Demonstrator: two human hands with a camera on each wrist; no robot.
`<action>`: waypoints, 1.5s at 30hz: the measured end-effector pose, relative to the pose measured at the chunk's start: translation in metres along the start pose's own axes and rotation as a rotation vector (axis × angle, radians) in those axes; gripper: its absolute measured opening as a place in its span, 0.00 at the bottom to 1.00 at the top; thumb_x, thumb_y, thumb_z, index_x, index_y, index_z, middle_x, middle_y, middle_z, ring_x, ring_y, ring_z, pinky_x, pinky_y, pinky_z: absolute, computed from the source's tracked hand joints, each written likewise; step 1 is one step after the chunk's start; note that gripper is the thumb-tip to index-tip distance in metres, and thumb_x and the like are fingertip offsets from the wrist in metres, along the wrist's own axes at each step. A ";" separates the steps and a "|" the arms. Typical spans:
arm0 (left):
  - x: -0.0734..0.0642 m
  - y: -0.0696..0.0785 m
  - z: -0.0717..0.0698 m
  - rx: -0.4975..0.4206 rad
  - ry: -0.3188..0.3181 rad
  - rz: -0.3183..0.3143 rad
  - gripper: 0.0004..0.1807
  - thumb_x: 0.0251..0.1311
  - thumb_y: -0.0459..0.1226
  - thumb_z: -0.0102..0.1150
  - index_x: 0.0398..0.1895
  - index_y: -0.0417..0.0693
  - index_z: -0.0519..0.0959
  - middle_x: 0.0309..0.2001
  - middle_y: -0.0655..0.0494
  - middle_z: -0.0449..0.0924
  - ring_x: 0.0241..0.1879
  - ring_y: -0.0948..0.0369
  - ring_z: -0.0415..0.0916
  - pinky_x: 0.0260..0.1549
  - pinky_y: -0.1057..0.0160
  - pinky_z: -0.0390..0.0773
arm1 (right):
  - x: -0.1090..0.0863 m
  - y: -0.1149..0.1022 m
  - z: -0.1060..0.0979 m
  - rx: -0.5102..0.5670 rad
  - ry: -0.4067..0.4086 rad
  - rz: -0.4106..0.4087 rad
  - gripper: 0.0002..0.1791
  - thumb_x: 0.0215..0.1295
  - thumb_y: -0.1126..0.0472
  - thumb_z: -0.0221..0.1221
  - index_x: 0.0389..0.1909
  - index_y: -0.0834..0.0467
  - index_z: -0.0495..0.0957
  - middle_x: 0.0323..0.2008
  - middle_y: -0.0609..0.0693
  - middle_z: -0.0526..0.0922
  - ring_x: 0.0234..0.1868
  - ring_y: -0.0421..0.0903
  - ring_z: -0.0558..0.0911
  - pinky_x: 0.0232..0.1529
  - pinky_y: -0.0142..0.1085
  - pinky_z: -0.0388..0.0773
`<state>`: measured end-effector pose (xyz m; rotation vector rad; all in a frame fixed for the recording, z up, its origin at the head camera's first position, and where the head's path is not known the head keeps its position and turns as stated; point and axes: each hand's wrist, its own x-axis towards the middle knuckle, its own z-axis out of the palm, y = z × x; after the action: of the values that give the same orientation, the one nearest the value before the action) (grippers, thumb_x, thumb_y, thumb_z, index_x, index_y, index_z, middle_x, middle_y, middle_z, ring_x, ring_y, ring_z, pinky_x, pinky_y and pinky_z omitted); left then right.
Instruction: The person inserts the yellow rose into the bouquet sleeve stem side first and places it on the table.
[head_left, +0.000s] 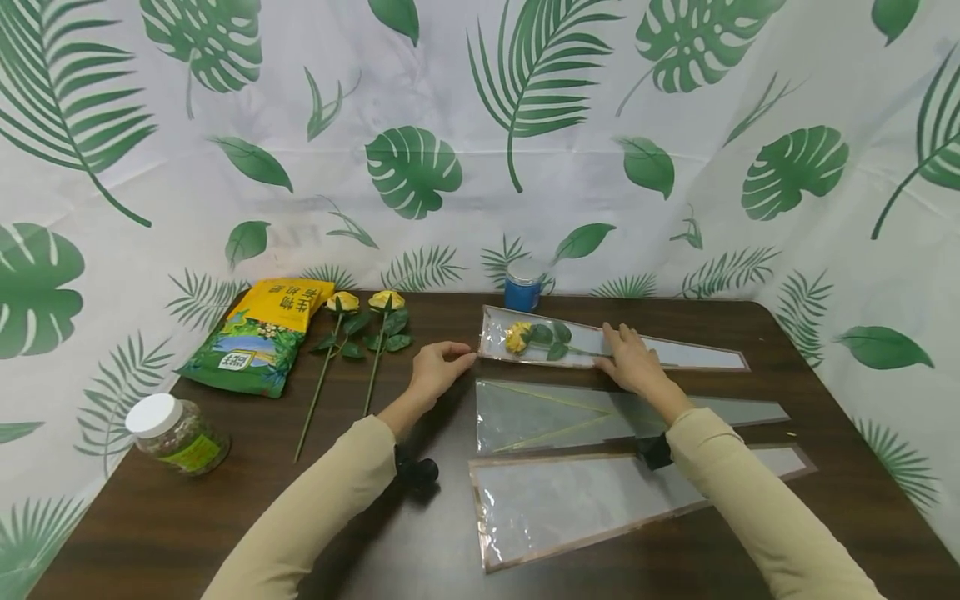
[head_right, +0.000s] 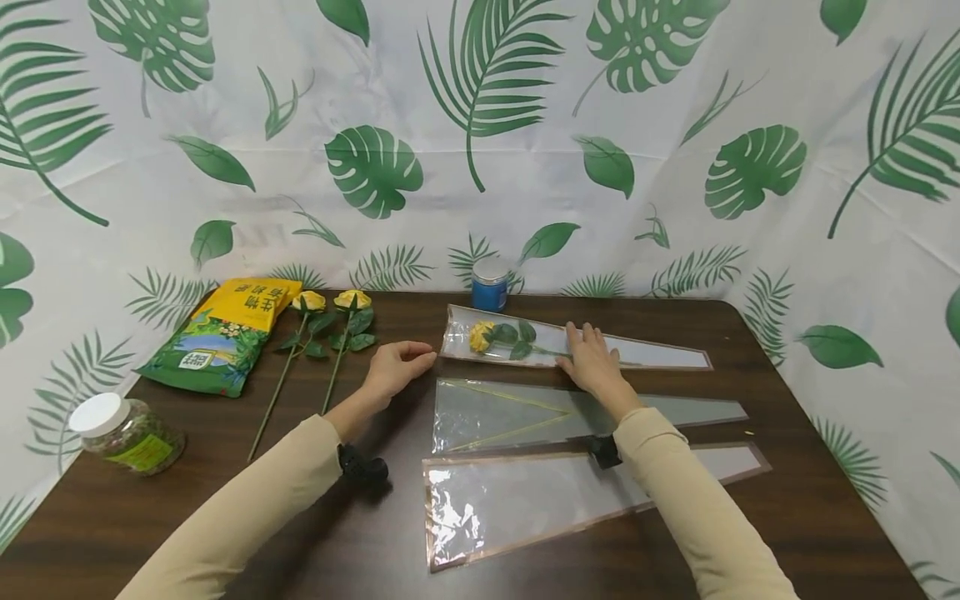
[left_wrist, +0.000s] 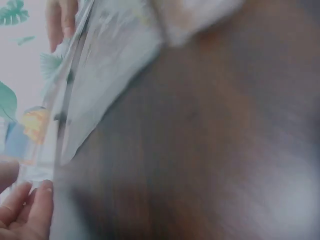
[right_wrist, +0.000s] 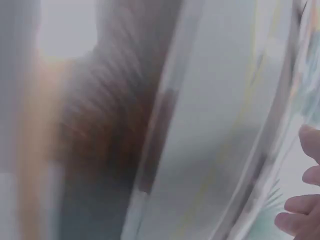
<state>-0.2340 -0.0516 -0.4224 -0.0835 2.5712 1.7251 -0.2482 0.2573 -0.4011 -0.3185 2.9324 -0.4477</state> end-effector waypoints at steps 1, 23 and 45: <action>-0.006 0.000 -0.005 -0.054 -0.031 -0.019 0.14 0.60 0.37 0.61 0.46 0.38 0.81 0.46 0.44 0.82 0.47 0.52 0.78 0.45 0.59 0.79 | -0.004 -0.005 0.000 0.003 0.055 -0.061 0.35 0.70 0.58 0.52 0.70 0.69 0.50 0.68 0.76 0.48 0.67 0.72 0.50 0.61 0.69 0.51; -0.080 -0.009 -0.019 -0.437 -0.459 -0.228 0.31 0.66 0.37 0.52 0.65 0.26 0.58 0.62 0.30 0.64 0.53 0.47 0.75 0.55 0.52 0.73 | -0.044 -0.078 0.050 -0.119 0.044 -0.505 0.32 0.57 0.54 0.66 0.59 0.66 0.72 0.59 0.71 0.69 0.59 0.67 0.70 0.56 0.55 0.71; -0.060 -0.002 0.020 -0.309 -0.294 -0.198 0.17 0.57 0.28 0.60 0.49 0.28 0.73 0.30 0.54 0.80 0.28 0.67 0.77 0.31 0.67 0.82 | -0.040 -0.080 0.055 0.192 0.210 -0.444 0.20 0.59 0.60 0.64 0.50 0.66 0.78 0.49 0.62 0.80 0.50 0.58 0.79 0.48 0.49 0.77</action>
<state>-0.1743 -0.0328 -0.4279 -0.0836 2.0099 1.8809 -0.1845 0.1769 -0.4228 -0.9561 2.9708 -0.8622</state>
